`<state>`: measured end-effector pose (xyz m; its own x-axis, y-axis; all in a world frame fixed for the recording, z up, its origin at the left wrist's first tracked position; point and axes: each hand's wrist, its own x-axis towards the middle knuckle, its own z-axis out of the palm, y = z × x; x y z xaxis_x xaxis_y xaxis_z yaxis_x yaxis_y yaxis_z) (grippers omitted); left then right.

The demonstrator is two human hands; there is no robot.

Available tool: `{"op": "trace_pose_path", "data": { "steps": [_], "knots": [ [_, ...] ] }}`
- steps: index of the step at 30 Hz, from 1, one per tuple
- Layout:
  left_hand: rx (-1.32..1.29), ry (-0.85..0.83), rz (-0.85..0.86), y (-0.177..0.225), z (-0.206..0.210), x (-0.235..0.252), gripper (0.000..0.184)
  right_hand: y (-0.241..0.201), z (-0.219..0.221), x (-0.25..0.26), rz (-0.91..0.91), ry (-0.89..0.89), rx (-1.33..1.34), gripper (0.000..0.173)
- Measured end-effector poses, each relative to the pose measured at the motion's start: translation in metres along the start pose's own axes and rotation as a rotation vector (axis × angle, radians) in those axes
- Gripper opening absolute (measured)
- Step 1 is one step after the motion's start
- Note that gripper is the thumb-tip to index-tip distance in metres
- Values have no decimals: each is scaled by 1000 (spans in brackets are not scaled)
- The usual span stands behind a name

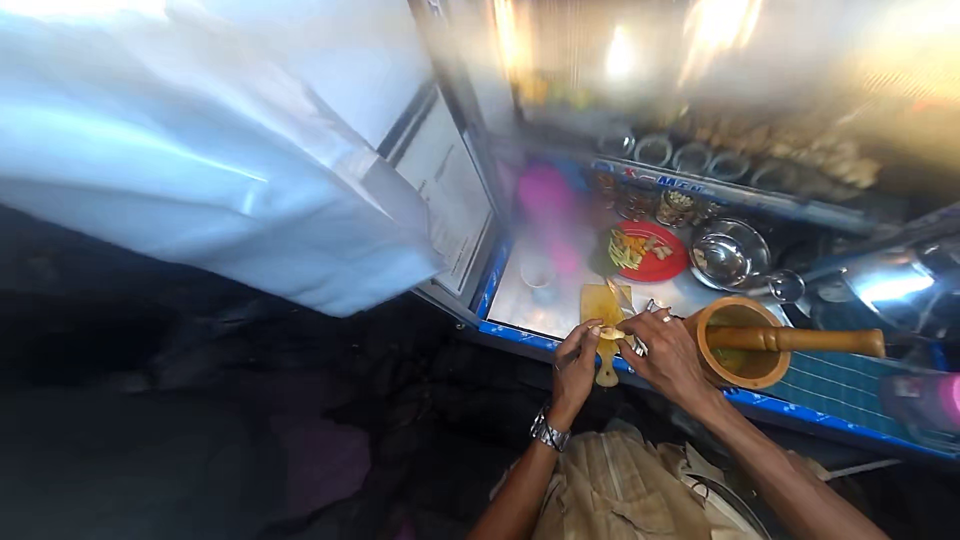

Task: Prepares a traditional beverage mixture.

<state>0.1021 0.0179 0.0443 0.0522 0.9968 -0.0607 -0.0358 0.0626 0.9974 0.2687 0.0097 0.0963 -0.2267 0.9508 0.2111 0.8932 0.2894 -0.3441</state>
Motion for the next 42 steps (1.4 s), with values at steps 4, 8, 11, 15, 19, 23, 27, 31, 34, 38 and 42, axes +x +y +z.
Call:
{"op": "trace_pose_path", "data": {
  "steps": [4,8,11,15,19,23,27,31,34,38,42],
  "knots": [
    [43,36,-23,0,2,-1,28,-4,5,0,-7,24,-42,23],
    [84,110,-18,0,5,-3,28,-11,7,2,28,-1,3,27],
    [97,132,-12,-1,6,-5,27,-17,9,5,91,-9,55,34],
    [131,138,13,-1,4,-9,26,-21,16,12,180,-99,120,33],
    [173,98,29,-7,1,-12,27,-21,17,11,249,-188,181,32],
    [181,87,34,-10,1,-13,26,-19,18,5,267,-89,230,29],
    [243,82,21,-12,-5,-12,28,-1,-5,-13,383,66,212,25],
    [279,103,20,-17,-13,-11,29,37,-45,-50,552,190,87,26],
    [287,94,12,-19,-15,-10,29,60,-71,-78,610,259,-36,26],
    [273,70,18,-17,-11,-10,30,62,-119,-97,626,430,-63,32],
    [273,36,28,-16,-6,-14,30,47,-153,-95,553,633,-85,31]
  ]
}}
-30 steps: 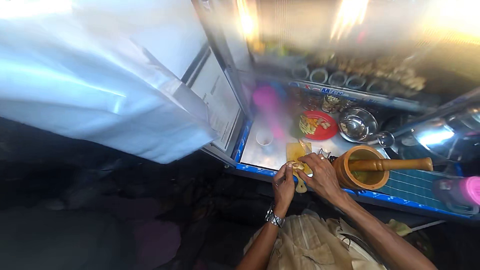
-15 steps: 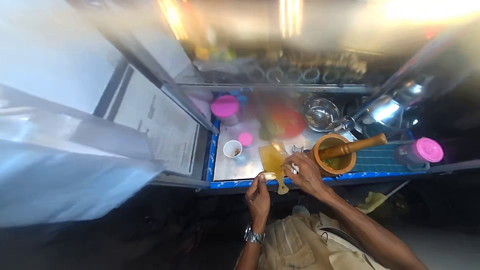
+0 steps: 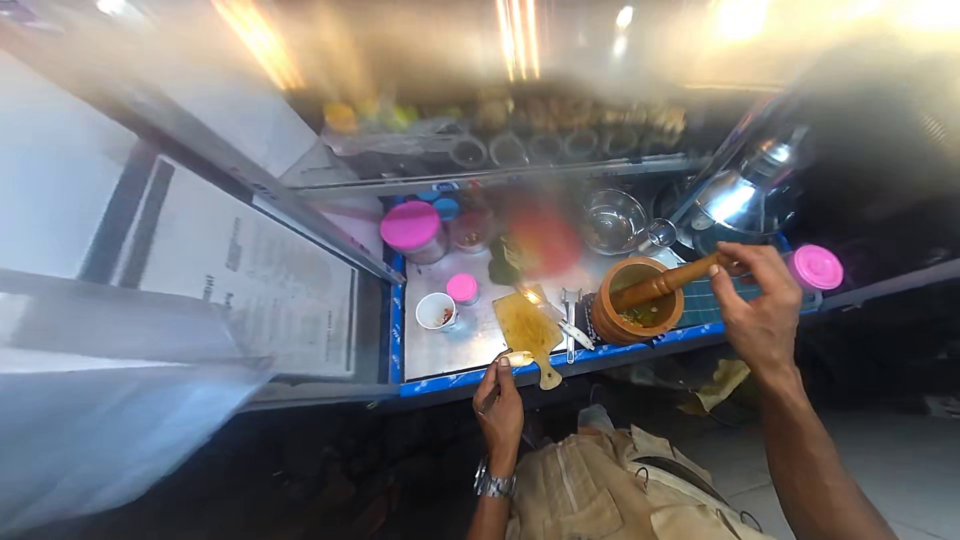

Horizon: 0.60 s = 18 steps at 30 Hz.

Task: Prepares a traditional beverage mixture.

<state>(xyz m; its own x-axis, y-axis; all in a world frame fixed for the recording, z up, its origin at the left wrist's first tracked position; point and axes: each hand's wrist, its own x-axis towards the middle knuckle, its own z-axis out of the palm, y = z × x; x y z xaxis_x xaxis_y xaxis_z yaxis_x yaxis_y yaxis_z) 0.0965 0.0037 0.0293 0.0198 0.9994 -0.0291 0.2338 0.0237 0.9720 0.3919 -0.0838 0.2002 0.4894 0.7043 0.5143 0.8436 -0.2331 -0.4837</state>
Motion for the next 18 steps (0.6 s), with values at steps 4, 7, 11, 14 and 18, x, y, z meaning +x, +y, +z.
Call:
{"op": "trace_pose_path", "data": {
  "steps": [4,7,11,14,18],
  "knots": [
    [-2,-34,12,2,1,-4,30,-17,4,-7,-44,-38,107,29],
    [-36,-54,7,1,1,-8,29,-27,30,-34,28,-289,220,29],
    [-41,-176,10,2,5,-18,28,-46,81,-85,49,-789,367,43],
    [19,-304,-56,1,10,-29,27,-50,114,-121,-16,-923,449,42],
    [122,-456,-132,-11,8,-40,28,-35,124,-157,22,-834,500,32]
  ]
}}
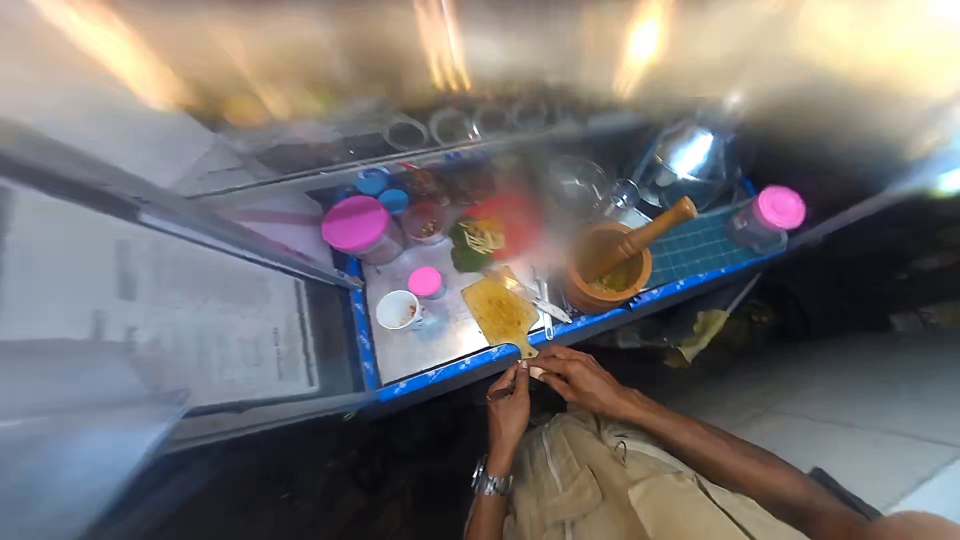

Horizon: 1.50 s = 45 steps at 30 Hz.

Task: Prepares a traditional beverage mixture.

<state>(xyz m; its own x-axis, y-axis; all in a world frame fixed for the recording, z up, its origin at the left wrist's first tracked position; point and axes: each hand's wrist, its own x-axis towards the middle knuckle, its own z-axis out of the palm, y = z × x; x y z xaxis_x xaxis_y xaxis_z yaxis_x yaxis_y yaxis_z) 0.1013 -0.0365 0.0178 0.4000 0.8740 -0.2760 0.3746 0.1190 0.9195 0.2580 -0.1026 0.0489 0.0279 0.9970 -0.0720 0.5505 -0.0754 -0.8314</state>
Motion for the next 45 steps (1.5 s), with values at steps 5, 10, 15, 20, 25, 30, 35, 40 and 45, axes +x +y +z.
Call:
{"op": "trace_pose_path", "data": {
  "steps": [5,10,15,20,25,30,35,40,45],
  "knots": [
    [6,-200,24,-4,11,-3,27,14,-8,-20,416,11,444,30],
    [18,-241,-16,-2,11,-2,38,71,-34,-59,780,163,332,33],
    [-20,-82,20,-8,4,6,32,132,-84,-96,972,317,-131,35],
    [-63,-34,62,-4,3,5,32,145,-99,-109,972,434,-142,46],
    [-81,56,48,-6,0,9,32,77,-134,-55,502,1030,178,65],
    [-92,-37,71,3,14,7,28,82,-176,43,361,1059,607,75],
    [-75,-11,88,-1,7,-1,28,48,-173,85,68,1141,623,20],
    [-79,142,51,-10,-9,2,28,36,-187,99,-378,1100,604,10],
    [-65,158,31,-12,-11,1,28,59,-169,91,-363,910,473,9]
  ]
}}
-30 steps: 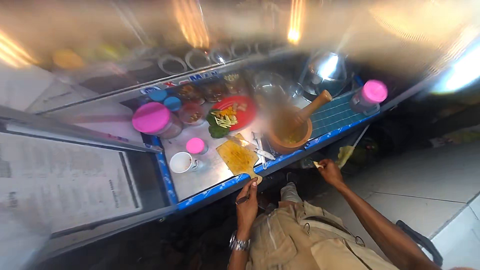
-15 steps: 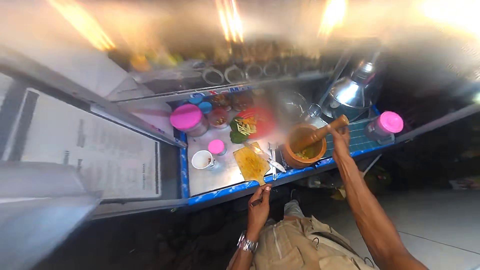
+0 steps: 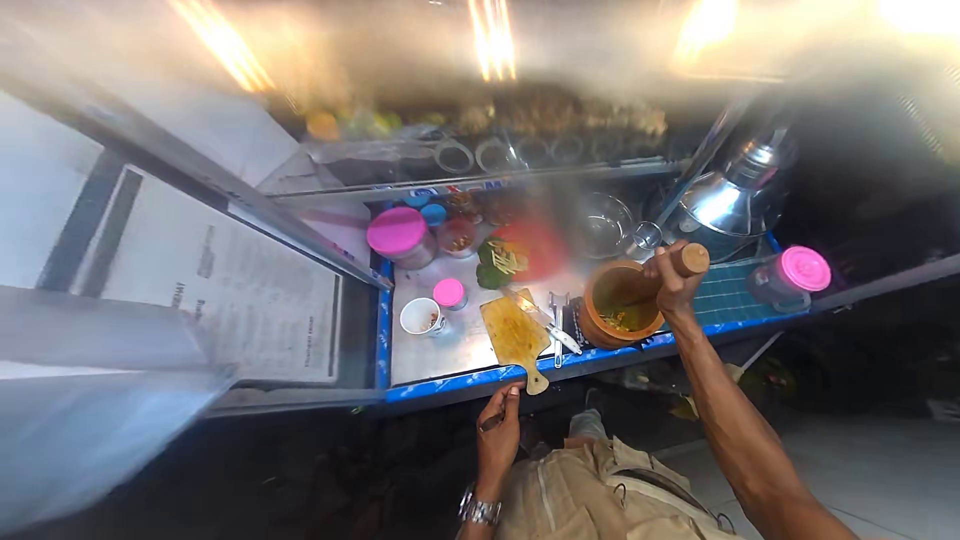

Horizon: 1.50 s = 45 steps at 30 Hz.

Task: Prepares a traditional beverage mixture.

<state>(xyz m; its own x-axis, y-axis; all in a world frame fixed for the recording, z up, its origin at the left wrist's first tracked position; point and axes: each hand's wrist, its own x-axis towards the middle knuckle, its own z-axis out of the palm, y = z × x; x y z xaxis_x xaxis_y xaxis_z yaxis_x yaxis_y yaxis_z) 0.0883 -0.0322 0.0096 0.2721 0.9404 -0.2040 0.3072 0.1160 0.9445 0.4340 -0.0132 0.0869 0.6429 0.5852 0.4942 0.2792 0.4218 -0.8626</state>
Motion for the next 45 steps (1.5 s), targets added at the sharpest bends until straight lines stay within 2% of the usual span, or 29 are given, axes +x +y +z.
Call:
{"op": "trace_pose_path", "data": {
  "steps": [2,5,7,9,14,16,22,27,32,35,37,39,42,45],
  "knots": [
    [14,-8,-12,0,-1,-2,28,-3,1,-6,4,-11,-30,10],
    [29,-24,-12,0,-2,-3,29,19,0,-12,88,72,-54,8],
    [19,-22,-8,0,0,-2,29,35,1,-7,135,134,10,7],
    [20,-22,-4,-1,-1,-3,28,34,4,-10,171,128,53,9],
    [21,-2,-18,-3,-1,-2,28,3,1,3,0,19,51,9],
    [35,-4,-28,-3,-1,-1,28,0,3,13,-34,55,3,11],
    [31,-27,-11,2,6,0,28,32,0,5,188,165,-26,9],
    [15,-8,-3,-1,4,1,28,20,3,8,105,91,27,11],
    [30,-12,-22,1,2,2,28,-28,8,12,-14,-78,28,10],
    [31,-27,-29,0,2,3,29,-32,9,13,-75,-80,23,11],
    [37,-22,-31,-1,3,3,29,2,7,0,-11,8,-31,9],
    [34,-25,-27,1,5,4,29,28,8,-9,128,80,-122,7],
    [31,-34,-32,4,5,1,28,16,4,-10,263,-4,-200,8],
    [13,-9,-6,6,4,7,28,-3,2,10,91,-4,-43,6]
  ]
}}
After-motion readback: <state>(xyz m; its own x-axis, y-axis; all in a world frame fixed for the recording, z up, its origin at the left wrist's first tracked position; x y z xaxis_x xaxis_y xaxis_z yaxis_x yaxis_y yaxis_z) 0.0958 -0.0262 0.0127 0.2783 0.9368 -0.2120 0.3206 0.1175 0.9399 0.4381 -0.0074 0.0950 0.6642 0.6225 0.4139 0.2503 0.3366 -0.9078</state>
